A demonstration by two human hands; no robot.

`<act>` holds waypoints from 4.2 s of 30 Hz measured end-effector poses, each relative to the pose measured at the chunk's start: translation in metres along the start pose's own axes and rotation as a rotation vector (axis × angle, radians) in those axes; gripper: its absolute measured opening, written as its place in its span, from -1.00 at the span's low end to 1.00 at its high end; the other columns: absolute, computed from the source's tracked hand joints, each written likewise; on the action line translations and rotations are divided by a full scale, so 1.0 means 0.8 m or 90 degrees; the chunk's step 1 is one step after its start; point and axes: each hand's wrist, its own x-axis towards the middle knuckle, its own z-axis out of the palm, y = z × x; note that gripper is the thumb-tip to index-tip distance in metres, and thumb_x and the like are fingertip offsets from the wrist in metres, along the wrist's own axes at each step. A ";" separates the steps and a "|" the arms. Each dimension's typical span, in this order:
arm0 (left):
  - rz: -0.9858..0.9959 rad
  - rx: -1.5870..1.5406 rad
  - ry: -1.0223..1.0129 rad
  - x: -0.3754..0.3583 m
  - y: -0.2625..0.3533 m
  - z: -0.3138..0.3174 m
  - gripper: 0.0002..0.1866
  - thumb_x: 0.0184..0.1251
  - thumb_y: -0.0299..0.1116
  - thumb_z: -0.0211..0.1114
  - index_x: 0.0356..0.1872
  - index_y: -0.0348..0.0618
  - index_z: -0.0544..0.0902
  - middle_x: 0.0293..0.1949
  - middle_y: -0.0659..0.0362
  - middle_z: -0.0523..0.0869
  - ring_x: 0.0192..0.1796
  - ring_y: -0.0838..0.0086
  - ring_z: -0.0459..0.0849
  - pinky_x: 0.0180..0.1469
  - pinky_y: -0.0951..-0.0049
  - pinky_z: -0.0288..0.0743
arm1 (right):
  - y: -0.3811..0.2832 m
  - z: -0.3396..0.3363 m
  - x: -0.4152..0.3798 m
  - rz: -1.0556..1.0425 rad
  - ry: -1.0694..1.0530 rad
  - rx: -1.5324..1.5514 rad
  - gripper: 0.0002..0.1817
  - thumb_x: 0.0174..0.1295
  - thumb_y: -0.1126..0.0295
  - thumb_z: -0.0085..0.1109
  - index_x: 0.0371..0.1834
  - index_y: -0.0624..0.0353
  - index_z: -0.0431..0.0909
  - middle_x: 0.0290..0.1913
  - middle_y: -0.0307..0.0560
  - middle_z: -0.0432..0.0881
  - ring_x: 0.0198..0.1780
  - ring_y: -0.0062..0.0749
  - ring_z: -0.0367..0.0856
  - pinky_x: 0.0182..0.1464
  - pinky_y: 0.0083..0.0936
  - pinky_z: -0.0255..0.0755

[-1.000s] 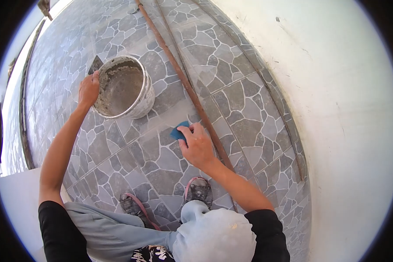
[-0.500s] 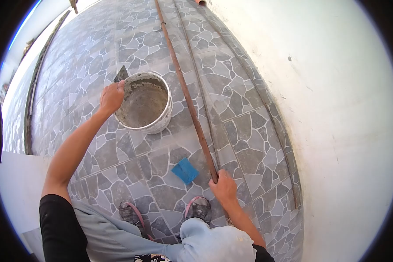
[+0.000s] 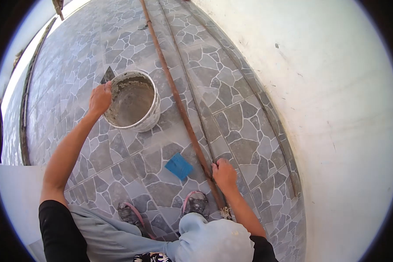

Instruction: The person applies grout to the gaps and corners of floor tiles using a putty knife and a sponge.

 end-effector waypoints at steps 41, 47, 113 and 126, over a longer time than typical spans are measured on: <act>0.026 0.015 -0.005 0.011 -0.011 0.008 -0.41 0.63 0.04 -0.10 -0.11 -0.28 0.75 -0.01 -0.27 0.73 0.14 -0.23 0.62 0.21 -0.10 0.39 | 0.068 -0.145 0.153 -0.133 0.125 -0.273 -0.43 0.28 0.13 0.36 0.30 0.14 0.53 0.17 0.10 0.60 0.20 0.07 0.55 0.17 -0.07 0.47; 0.046 0.022 0.015 0.014 -0.014 0.011 -0.38 0.64 0.05 -0.11 -0.11 -0.33 0.74 -0.03 -0.30 0.72 0.13 -0.22 0.62 0.19 -0.07 0.39 | -0.119 0.058 -0.029 -0.494 -0.060 0.003 -0.30 0.13 0.08 0.44 0.37 0.02 0.55 0.33 0.27 0.45 0.34 0.12 0.42 0.34 0.01 0.30; 0.157 -0.112 -0.161 0.133 -0.013 0.023 -0.45 0.43 0.08 0.25 -0.06 -0.32 0.76 0.02 -0.20 0.77 0.15 -0.11 0.70 0.17 -0.04 0.55 | -0.194 -0.170 0.242 -0.162 -0.265 -0.351 -0.35 0.16 0.24 0.39 0.34 0.22 0.49 0.21 0.29 0.64 0.26 0.16 0.60 0.31 -0.11 0.46; 0.130 -0.205 -0.072 0.295 -0.032 0.095 -0.59 0.25 -0.18 0.24 -0.23 -0.42 0.78 -0.23 -0.28 0.79 -0.06 -0.07 0.81 0.00 0.01 0.63 | -0.255 0.144 0.051 -0.349 0.112 -0.104 -0.73 0.26 0.44 0.23 0.02 0.12 0.68 -0.10 0.03 0.52 -0.01 0.00 0.54 0.00 -0.18 0.42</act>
